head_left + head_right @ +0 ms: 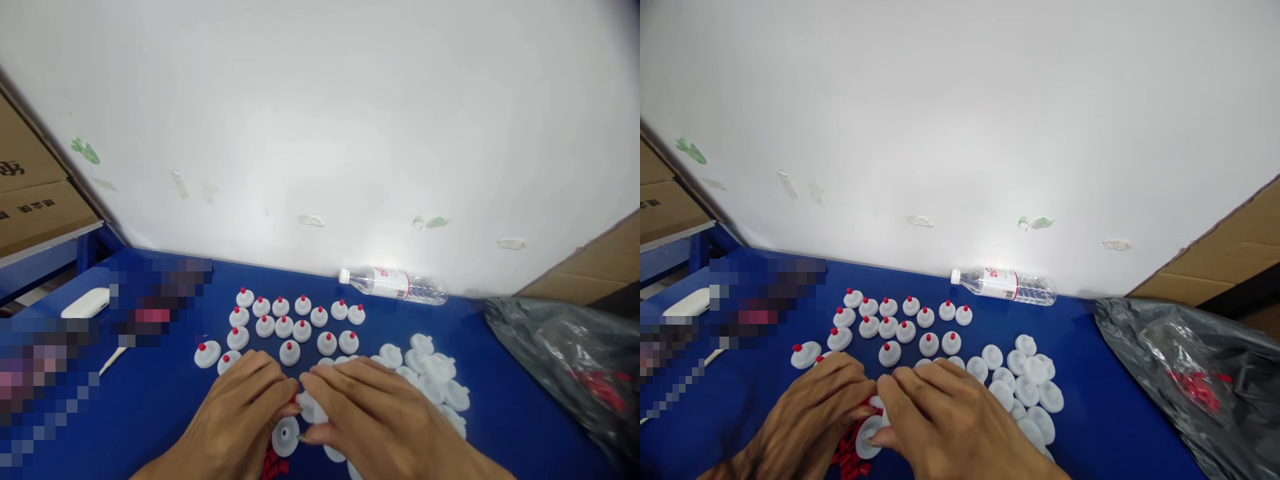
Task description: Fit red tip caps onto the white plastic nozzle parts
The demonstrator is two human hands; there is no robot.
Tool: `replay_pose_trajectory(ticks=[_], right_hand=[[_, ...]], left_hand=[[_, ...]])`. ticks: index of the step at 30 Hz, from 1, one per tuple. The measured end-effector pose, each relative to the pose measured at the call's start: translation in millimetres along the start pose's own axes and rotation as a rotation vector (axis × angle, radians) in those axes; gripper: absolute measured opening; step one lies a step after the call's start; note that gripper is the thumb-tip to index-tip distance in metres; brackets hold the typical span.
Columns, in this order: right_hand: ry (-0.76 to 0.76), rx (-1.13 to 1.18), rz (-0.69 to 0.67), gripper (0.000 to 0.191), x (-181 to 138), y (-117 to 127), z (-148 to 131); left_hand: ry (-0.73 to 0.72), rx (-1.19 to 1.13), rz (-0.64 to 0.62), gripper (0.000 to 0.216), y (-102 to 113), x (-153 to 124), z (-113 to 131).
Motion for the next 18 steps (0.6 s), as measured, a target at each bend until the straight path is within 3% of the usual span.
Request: replay_pose_trajectory(ticks=[13,16,18], right_hand=[[-0.015,-0.064,-0.034,0.020,-0.1,-1.7,-4.4],[-0.052,-0.081,-0.050,0.021,0.8,4.6,4.9],[-0.157,-0.072,-0.081,0.016,1.5,13.7,20.7]], left_hand=[[-0.061,0.039,-0.031,0.021,5.7,-0.1,1.7],[-0.094,0.097,-0.032,0.021,11.0,2.1,-1.1],[-0.070,0.105,-0.020,0.021,14.9,3.4,-5.5]])
Point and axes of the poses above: each hand's wrist, its own x-axis towards the middle knuckle, its own y-axis out of the back of the hand, z = x × y, the point moved 3 cm from there along x, towards the middle knuckle, and after that the axes turned 8 degrees about -y, right-handed, at the moved point
